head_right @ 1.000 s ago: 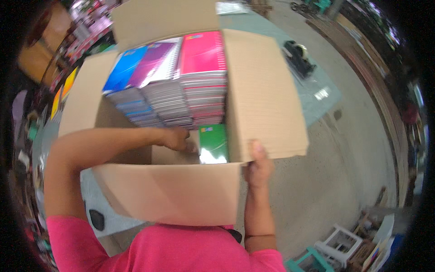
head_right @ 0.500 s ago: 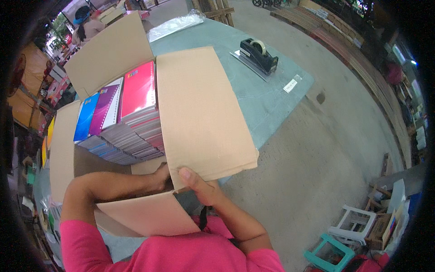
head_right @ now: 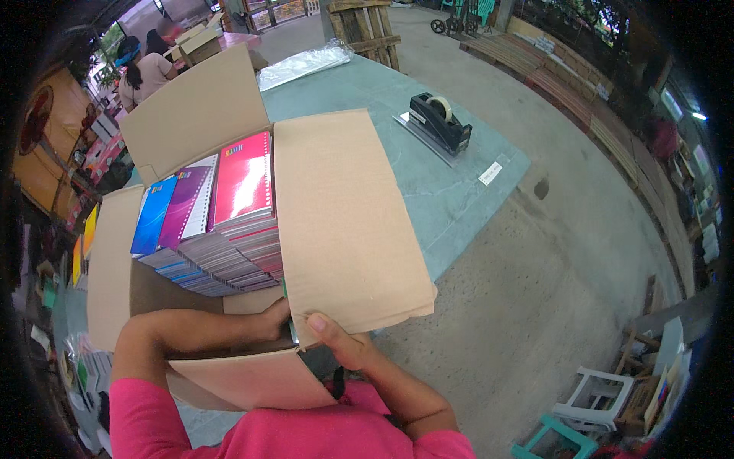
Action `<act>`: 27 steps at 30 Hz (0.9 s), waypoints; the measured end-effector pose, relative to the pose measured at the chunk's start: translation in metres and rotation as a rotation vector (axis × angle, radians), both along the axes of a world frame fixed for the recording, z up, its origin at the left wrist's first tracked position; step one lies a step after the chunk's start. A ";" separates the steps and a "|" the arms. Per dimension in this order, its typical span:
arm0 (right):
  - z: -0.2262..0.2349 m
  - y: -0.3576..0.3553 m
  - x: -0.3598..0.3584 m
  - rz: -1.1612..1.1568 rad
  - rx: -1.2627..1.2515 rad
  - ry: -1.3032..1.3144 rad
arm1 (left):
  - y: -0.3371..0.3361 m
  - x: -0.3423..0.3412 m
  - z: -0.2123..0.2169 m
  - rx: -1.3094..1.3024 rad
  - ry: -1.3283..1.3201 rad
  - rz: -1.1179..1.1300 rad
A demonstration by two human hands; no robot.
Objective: The person places stacks of notebooks into a cardboard box and then inserts a wire spiral into a notebook using their hands and a small tool.
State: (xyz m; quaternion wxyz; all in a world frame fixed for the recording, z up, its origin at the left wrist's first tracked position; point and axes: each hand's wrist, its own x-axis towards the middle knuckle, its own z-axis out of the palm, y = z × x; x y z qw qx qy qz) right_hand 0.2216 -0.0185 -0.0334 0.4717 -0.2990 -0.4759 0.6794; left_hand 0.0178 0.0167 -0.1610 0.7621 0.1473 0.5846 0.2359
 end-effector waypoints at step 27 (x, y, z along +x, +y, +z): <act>-0.010 0.002 0.005 0.079 -0.039 -0.031 | 0.005 0.005 0.060 -0.045 0.053 -0.015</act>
